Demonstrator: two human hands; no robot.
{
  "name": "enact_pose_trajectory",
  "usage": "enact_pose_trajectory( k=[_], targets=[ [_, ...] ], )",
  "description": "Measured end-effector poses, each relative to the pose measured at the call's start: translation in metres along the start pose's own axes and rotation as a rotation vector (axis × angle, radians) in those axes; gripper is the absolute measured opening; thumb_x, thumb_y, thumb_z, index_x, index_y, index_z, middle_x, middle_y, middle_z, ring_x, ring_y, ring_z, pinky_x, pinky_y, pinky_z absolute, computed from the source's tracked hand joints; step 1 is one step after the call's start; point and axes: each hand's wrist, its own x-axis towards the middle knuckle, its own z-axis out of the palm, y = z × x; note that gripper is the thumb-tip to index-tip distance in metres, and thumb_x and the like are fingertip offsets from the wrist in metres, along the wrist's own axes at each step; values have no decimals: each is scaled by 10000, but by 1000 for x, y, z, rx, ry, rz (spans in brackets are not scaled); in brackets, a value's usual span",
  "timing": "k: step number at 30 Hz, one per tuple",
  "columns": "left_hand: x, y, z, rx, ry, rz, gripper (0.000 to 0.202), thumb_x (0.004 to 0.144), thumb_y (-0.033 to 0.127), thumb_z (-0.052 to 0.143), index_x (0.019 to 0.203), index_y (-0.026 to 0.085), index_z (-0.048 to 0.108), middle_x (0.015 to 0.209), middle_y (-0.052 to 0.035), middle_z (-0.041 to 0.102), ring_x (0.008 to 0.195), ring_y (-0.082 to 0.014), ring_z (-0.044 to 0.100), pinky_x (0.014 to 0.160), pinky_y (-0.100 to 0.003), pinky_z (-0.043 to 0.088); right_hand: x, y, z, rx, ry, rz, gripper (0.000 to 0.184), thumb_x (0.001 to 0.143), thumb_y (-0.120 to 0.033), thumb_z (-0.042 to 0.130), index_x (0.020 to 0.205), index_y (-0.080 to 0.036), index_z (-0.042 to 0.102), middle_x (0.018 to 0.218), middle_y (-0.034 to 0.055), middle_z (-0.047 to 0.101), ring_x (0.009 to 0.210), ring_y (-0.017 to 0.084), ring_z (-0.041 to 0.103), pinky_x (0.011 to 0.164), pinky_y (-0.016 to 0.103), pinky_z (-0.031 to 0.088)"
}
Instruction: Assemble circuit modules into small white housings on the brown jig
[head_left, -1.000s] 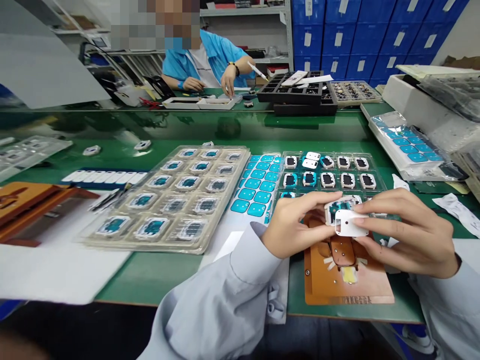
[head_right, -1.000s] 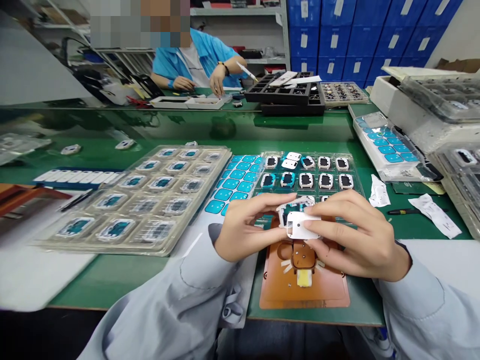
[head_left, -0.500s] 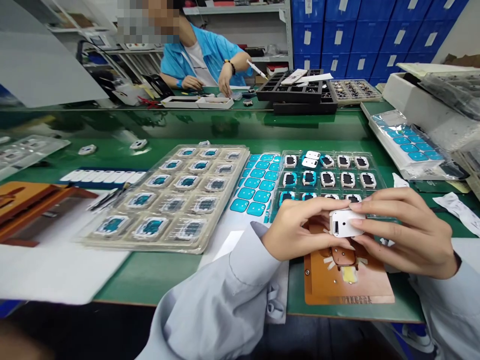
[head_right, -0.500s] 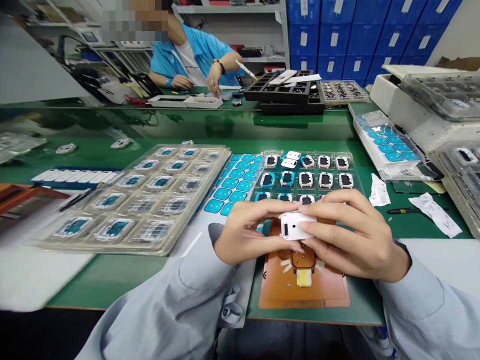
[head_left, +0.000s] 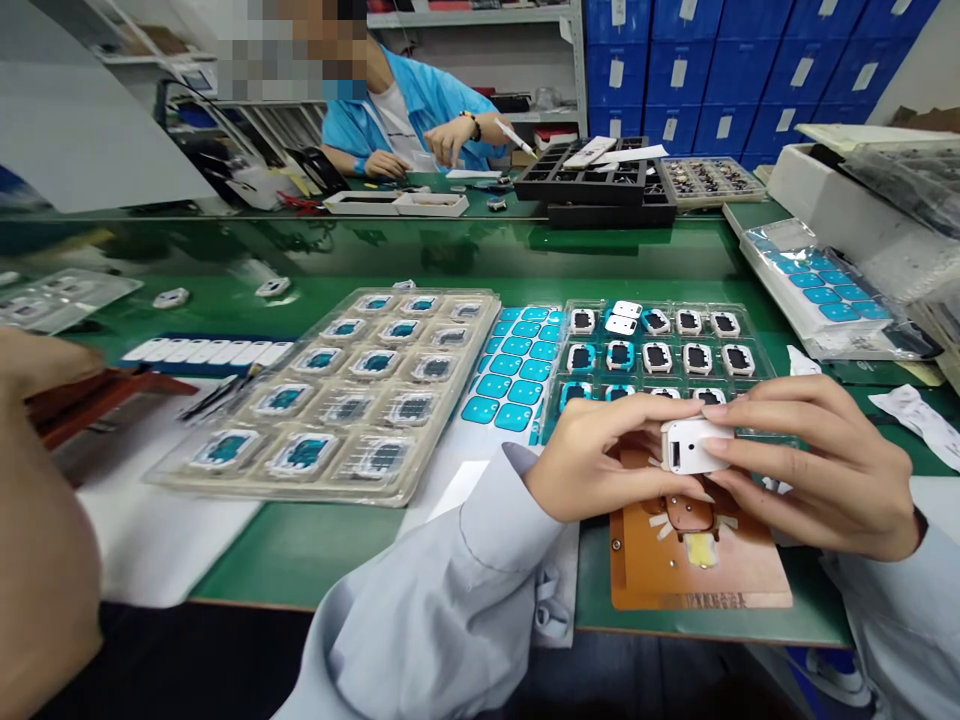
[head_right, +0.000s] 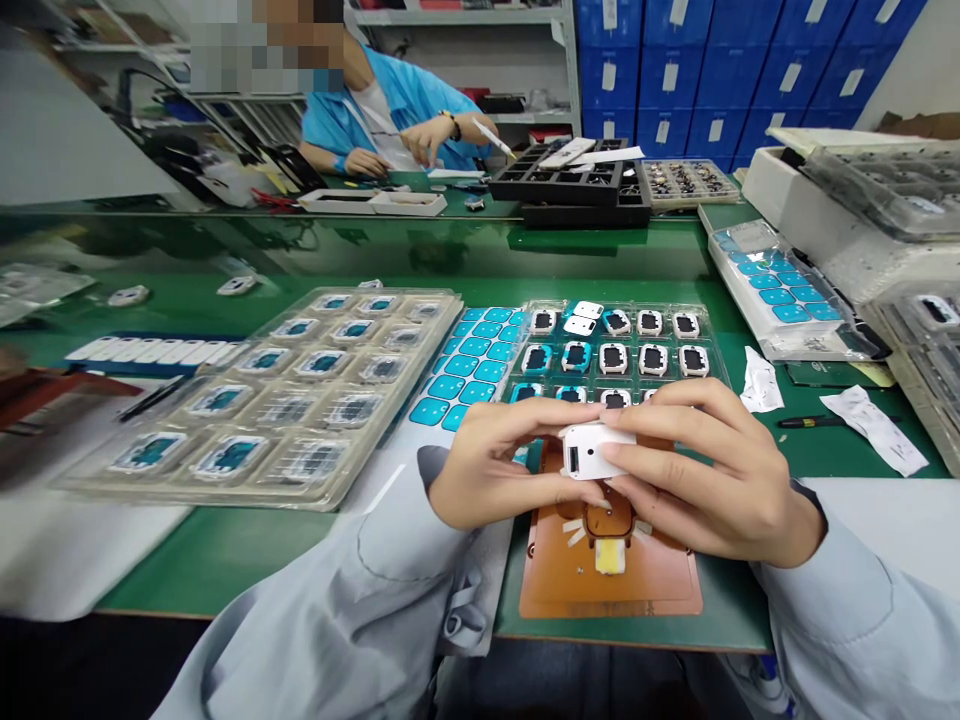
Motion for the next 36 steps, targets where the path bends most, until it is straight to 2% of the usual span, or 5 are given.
enact_pose_trajectory(
  k=[7,13,20,28,36],
  targets=[
    [0,0,0,-1,-8,-13,513,649,219,857,1121,121,682,949,-98,769,762,-144,743,723,-175,610,0,-1,-1,2,2,-11,154,833,-104,689,979,-151,674,1003,115,700,870,226,590,678,379,551],
    [0,1,-1,0,-23,-40,486,680,211,837,1136,140,682,943,-83,772,743,-140,743,702,-174,607,0,0,-4,15,19,-54,225,803,-82,707,1009,-170,675,999,97,704,835,215,619,650,365,558],
    [1,1,1,-23,-7,-16,532,621,209,870,1112,122,682,922,-84,772,738,-138,741,705,-166,611,-2,0,-1,1,7,-20,225,819,-108,698,1020,-204,671,1004,82,708,839,214,626,661,368,570],
    [2,1,0,4,-7,-1,518,628,239,867,1093,111,680,908,-87,769,706,-129,730,678,-169,612,-1,0,-1,12,-6,-27,206,817,-97,698,1012,-157,674,1025,113,695,866,231,595,671,391,553],
    [2,1,1,-8,-2,3,523,621,227,869,1097,115,683,914,-87,769,714,-131,732,686,-167,612,-3,1,0,9,-6,-14,207,823,-113,695,1019,-180,677,1031,102,698,859,224,599,669,384,550]
  ],
)
